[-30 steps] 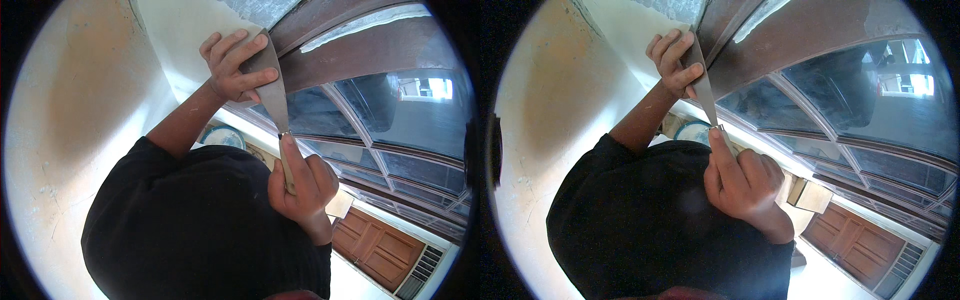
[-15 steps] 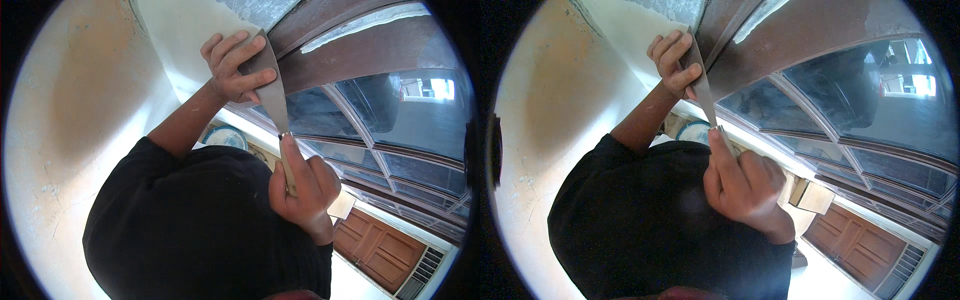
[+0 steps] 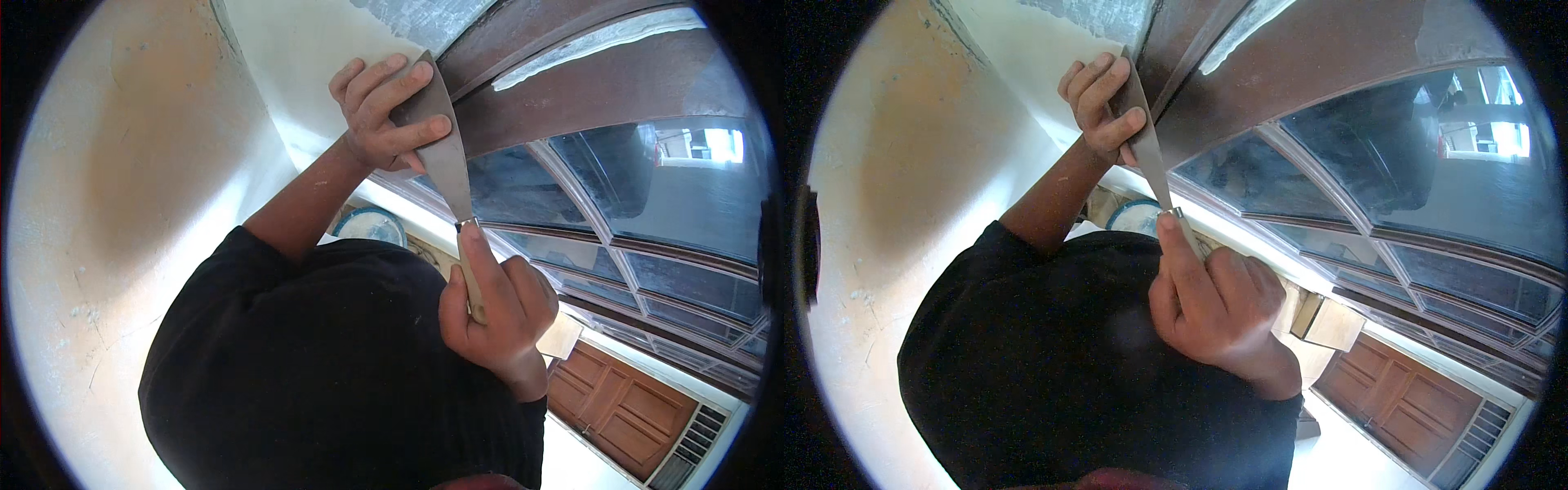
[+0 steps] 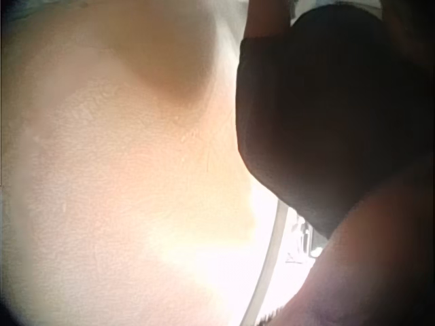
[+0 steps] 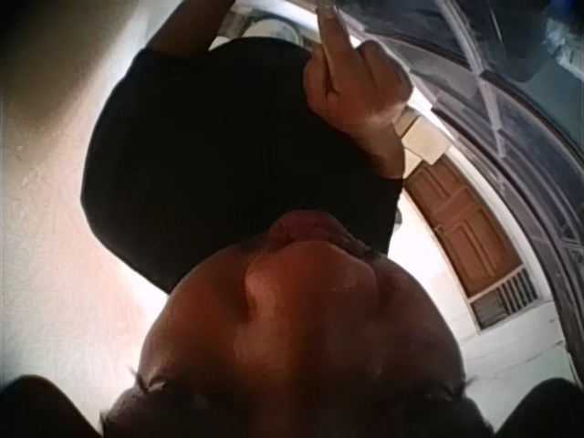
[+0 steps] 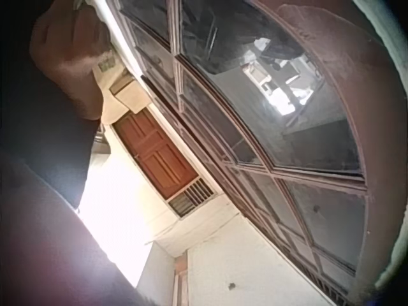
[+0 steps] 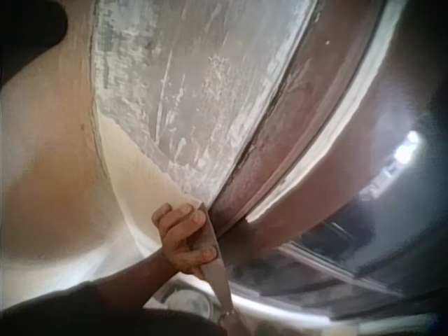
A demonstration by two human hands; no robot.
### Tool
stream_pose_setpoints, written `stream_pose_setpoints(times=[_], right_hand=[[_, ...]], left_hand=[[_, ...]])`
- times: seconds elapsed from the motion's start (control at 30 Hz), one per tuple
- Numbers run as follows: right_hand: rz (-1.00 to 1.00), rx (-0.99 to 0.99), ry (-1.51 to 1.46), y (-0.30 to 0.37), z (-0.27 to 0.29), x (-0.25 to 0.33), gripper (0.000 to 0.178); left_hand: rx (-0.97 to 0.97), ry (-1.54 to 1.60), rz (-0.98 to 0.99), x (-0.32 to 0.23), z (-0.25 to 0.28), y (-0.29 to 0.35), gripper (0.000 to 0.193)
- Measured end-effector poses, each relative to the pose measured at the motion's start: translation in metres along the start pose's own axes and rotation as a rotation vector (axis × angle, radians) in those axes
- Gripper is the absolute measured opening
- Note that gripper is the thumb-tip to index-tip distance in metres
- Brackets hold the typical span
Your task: Applying and smoothing putty or plaster around window frame joints and wall corners with a putty knife.
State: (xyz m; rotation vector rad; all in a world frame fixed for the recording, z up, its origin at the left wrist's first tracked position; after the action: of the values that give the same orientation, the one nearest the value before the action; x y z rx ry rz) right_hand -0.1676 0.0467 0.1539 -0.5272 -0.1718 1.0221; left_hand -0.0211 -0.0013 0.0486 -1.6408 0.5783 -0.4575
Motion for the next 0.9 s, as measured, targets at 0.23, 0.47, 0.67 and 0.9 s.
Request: stream_pose_setpoints(times=[0.23, 0.47, 0.67, 0.9], right_hand=[[-0.022, 0.059, 0.004, 0.001, -0.006, -0.005, 0.04], [-0.049, 0.04, -0.036, 0.001, -0.006, -0.007, 0.04], [-0.054, 0.061, -0.009, 0.0, -0.004, -0.007, 0.041], [-0.023, 0.015, -0.003, 0.001, -0.002, -0.003, 0.041]], left_hand=[[0.002, 0.001, 0.01, 0.001, 0.0, -0.002, 0.047], [-0.011, 0.013, 0.003, 0.001, 0.001, -0.005, 0.047], [-0.006, 0.021, -0.007, 0.001, 0.001, -0.005, 0.048], [-0.018, 0.027, -0.029, 0.001, 0.001, -0.006, 0.047]])
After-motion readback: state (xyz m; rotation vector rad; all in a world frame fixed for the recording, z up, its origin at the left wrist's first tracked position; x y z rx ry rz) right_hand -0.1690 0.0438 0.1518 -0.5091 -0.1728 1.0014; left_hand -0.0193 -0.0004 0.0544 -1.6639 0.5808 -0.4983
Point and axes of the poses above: each hand's wrist, its own y-axis away from the middle knuckle, its own z-axis out of the back of the hand, x = y × z, the point moved 10 cm from there along -y, towards the middle knuckle, and after that the axes turned 12 degrees about y, right-handed, at the moved point
